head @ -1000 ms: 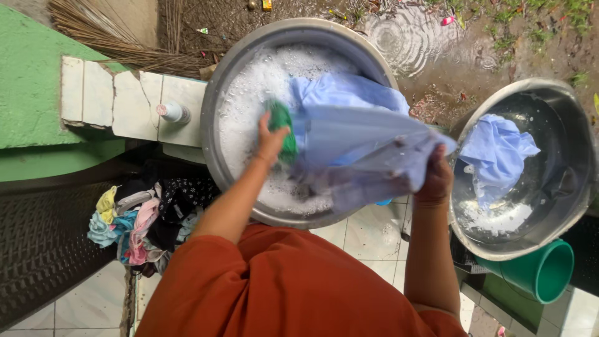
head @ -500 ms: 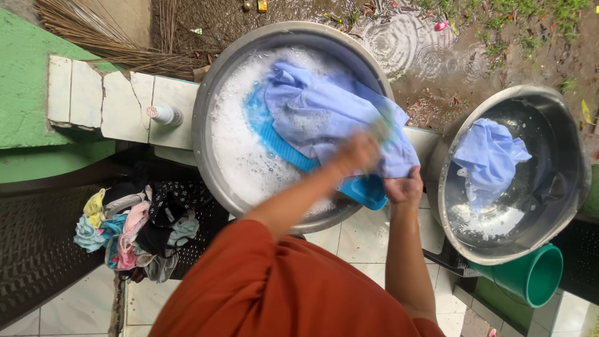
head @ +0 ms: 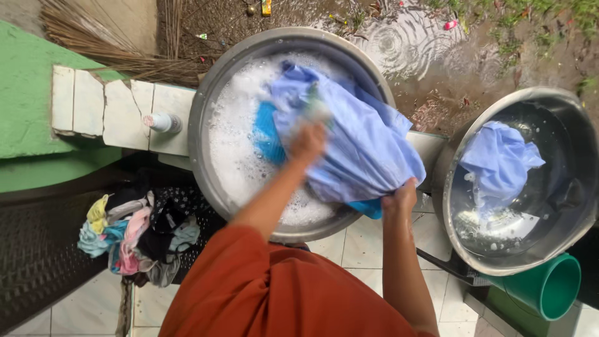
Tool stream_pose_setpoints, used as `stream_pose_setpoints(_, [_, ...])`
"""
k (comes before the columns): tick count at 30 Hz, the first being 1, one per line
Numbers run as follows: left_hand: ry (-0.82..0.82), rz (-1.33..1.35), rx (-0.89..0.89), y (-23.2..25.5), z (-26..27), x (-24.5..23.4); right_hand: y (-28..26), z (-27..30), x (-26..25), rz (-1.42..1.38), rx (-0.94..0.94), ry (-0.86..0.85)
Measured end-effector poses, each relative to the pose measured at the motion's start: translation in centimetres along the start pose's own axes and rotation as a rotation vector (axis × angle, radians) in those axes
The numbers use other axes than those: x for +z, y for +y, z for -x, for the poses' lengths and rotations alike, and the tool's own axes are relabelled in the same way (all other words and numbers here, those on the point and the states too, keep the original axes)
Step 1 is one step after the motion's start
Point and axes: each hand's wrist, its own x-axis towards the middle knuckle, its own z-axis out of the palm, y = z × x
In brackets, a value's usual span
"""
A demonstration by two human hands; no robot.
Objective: The person scrubs a blue shirt on a washboard in a basin of soapy water and uses a green brush to clean parts of the fabric.
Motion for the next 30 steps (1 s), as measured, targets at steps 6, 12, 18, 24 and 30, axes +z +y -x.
stream_pose_setpoints(6, [-0.088,-0.252,0.872,3.4,15.4,5.2,-0.8,-0.4,0.3,0.041,-0.078,0.095])
stream_pose_setpoints(12, [0.285,-0.293,0.258,-4.5,2.2,-9.4,-3.5,1.9,0.3,-0.016,0.128,0.057])
stream_pose_setpoints(18, [0.271,0.000,0.817,5.3,13.5,-0.4,-2.5,4.8,1.3,0.145,0.013,0.085])
stream_pose_setpoints(24, [0.424,-0.512,1.099,6.5,7.8,5.0,-5.2,8.9,-0.7,0.369,0.083,-0.104])
stream_pose_setpoints(30, [0.385,-0.035,-0.056,-1.5,-5.5,-5.6,-5.3,8.9,-2.4,0.488,0.063,-0.033])
